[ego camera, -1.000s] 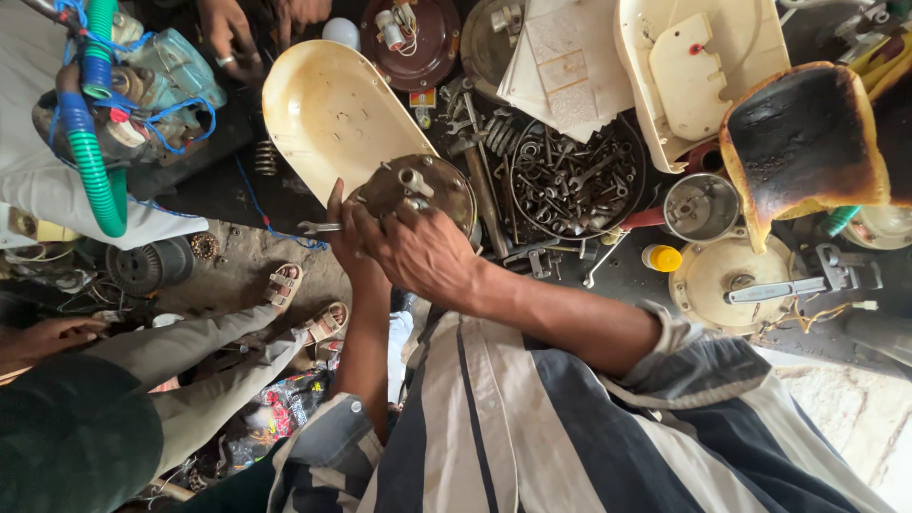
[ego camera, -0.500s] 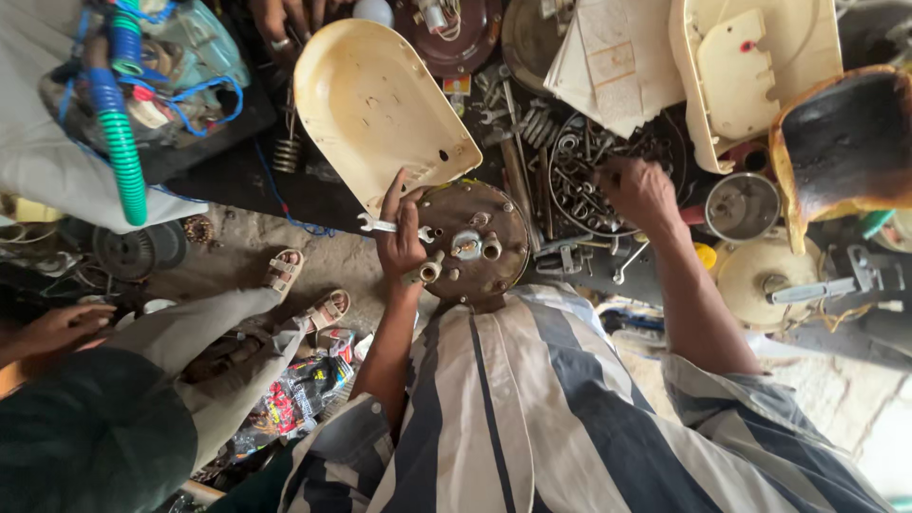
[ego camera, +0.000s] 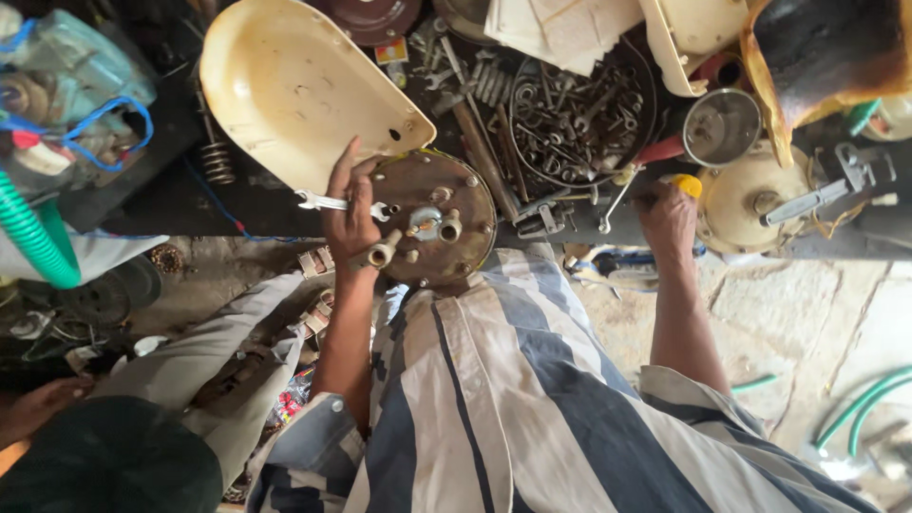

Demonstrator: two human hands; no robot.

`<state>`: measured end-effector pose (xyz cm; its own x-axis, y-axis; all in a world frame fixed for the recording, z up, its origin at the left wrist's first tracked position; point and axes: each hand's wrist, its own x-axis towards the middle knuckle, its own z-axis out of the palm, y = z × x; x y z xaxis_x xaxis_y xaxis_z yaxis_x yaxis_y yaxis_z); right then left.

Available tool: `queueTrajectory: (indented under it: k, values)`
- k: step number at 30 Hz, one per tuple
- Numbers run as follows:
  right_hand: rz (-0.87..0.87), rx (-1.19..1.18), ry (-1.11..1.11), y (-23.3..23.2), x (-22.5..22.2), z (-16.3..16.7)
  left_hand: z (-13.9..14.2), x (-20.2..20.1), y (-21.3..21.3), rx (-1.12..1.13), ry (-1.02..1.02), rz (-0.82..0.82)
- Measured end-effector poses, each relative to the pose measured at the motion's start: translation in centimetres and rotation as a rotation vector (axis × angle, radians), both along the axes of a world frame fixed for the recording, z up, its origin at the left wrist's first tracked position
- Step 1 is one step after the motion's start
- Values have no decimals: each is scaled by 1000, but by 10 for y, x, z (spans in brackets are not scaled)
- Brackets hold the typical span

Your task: The person works on a disassembled appliance component on a cluttered workbench, using a wrench to tighten or loosen fittings on a cylindrical metal part. They repeatedly pick up and set down the part, adjust small metal pieces, and handle a plastic housing while another person works nearby on a separate motor assembly.

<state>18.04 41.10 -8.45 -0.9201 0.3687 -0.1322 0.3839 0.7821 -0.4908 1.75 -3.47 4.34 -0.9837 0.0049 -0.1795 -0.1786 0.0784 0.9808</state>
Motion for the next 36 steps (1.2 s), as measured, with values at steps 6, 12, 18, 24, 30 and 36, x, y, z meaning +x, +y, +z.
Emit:
queueTrajectory:
  k: [6, 12, 18, 24, 30, 36]
  values:
    - [-96, 161, 215, -14, 26, -14, 2, -6, -2, 79, 79, -84]
    - [-231, 170, 143, -46, 17, 0, 3, -8, -1, 60, 91, -92]
    - [-184, 190, 270, -55, -5, 25, 7, -13, -3, -54, 31, -88]
    - [-64, -28, 268, -87, -68, 52, 7, -12, -4, 41, 51, -105]
    - [353, 110, 120, -147, -170, 25, 0, -15, 0, 41, 35, -65]
    - [300, 214, 112, -169, -202, 12, -10, -16, -1, 92, 133, -26]
